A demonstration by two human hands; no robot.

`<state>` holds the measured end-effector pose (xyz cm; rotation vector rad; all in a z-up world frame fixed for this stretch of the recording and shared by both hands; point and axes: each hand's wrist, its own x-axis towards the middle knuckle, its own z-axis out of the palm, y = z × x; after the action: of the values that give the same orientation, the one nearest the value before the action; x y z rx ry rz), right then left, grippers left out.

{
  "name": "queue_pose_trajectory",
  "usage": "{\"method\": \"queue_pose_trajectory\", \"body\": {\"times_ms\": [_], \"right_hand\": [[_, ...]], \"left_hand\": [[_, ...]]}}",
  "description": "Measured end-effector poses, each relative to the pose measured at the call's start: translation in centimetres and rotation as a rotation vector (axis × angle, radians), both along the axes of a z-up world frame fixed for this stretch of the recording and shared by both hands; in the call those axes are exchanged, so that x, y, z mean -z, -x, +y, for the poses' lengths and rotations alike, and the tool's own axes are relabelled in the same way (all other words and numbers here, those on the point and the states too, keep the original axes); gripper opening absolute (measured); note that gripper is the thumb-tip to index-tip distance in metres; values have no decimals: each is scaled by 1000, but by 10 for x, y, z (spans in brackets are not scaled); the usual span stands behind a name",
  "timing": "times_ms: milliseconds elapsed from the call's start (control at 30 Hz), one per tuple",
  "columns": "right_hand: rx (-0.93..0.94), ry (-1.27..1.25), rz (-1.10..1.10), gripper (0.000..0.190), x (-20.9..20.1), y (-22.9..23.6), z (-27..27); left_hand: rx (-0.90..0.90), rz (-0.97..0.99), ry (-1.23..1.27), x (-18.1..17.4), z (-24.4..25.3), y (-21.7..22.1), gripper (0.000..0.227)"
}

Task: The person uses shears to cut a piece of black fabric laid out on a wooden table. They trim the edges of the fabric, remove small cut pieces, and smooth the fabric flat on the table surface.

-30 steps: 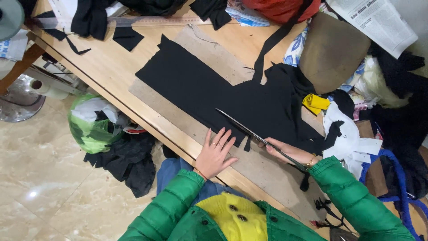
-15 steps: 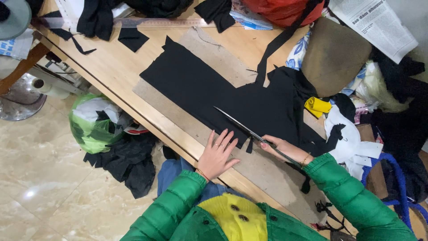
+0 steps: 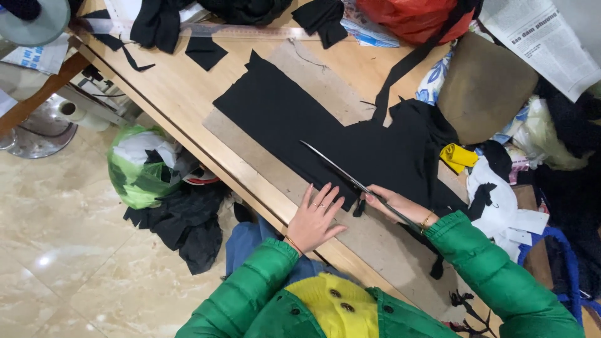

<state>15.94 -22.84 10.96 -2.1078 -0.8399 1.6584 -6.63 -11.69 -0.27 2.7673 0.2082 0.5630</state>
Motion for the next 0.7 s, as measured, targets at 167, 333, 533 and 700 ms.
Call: {"method": "queue_pose_trajectory", "body": {"times_ms": [167,333,533,700], "right_hand": [[42,5,49,60,10,-3,-1],[-5,15,47,67,-2,0,13],[-75,13,-7,74,0,3,31],[48,-14,86,58,8,2,29]], "left_hand": [[3,-15,22,0,1,1,68],[3,-29,41,0,1,1,69],[1,-30,25,1,3,1,69],[1,-60,30,3,2,1,69]]}}
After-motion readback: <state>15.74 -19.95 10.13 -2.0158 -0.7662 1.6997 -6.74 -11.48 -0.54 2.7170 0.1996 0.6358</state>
